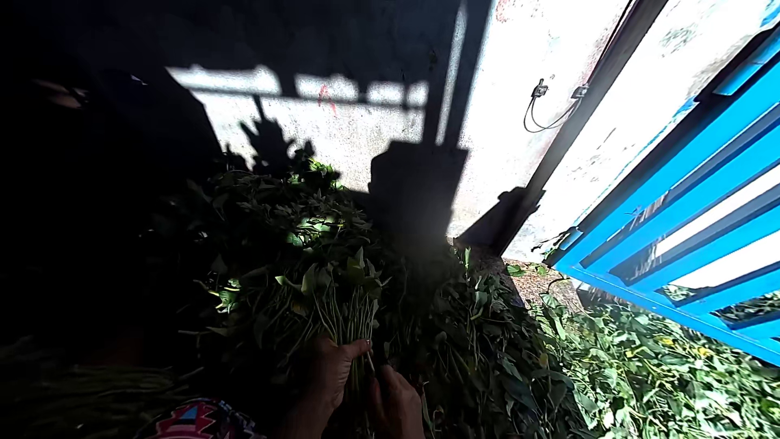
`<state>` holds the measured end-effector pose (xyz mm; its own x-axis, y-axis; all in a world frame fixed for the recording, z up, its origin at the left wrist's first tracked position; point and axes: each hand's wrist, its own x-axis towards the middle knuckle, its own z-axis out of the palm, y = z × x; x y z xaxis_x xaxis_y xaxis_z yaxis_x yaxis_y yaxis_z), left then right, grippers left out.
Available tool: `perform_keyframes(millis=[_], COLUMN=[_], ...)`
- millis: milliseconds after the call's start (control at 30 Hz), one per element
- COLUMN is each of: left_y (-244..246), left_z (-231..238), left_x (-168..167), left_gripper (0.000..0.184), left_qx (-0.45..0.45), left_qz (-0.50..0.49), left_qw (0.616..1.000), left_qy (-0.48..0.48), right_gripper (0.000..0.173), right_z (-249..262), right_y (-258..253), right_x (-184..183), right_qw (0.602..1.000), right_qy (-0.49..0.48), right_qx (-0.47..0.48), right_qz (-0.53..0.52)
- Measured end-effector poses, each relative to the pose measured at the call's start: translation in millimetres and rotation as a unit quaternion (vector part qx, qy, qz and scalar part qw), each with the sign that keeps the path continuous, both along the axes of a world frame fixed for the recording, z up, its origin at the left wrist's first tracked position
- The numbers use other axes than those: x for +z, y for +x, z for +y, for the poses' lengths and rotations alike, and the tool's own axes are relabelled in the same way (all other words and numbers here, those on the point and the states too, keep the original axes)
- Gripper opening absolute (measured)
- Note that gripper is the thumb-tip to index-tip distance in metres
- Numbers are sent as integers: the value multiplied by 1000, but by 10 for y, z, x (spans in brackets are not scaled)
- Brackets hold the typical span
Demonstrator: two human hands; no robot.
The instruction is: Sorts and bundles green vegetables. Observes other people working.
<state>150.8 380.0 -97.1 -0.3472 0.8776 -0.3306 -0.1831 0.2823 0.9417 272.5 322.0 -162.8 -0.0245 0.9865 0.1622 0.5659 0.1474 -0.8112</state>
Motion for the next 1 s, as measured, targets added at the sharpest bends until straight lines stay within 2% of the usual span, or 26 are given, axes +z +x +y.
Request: perform_keyframes(millis=[67,167,367,433,467,533,567,633,700,733,767,833,900,1000], left_y=[-19,-110,-59,-105,-164,-274,-285,-243,-181,-163,-149,-144,-161,-185], left_z=[15,57,-16,22,53,114,110,52,13,0,-7,-7,-2,14], left_x=[7,60,29,41,73,163,191,210,193,179,174,163,155,146], left_gripper=[36,38,39,35,34,34,35,40,39,38,37,34,31,32], left_qx=[56,116,114,117,119,113,107,80,47,31,19,5,4,16], left_qz=[13,35,65,56,47,23,11,-14,-41,-55,-69,-91,-100,-110], left_qw=[998,991,989,987,986,985,986,991,994,994,994,993,993,992], left_qy=[23,65,73,95,108,126,125,108,93,86,79,71,64,53], right_gripper=[24,23,27,31,35,48,50,48,47,43,39,39,32,28], right_z=[-87,-208,-239,-284,-323,-299,-258,-132,34,102,158,225,232,200], right_y=[24,160,368,451,490,567,587,566,515,500,496,475,423,385], right_x=[-37,-244,-551,-689,-731,-762,-779,-647,-368,-250,-155,-50,-35,10], right_qw=[995,979,947,947,956,967,971,963,916,895,885,893,906,913], right_qy=[47,118,185,114,27,-174,-216,-239,-246,-238,-216,-149,-81,-35], right_qx=[13,19,-17,-3,12,32,22,11,51,101,158,236,243,222], right_qz=[-90,-163,-262,-300,-293,-185,-97,123,311,364,382,353,336,340])
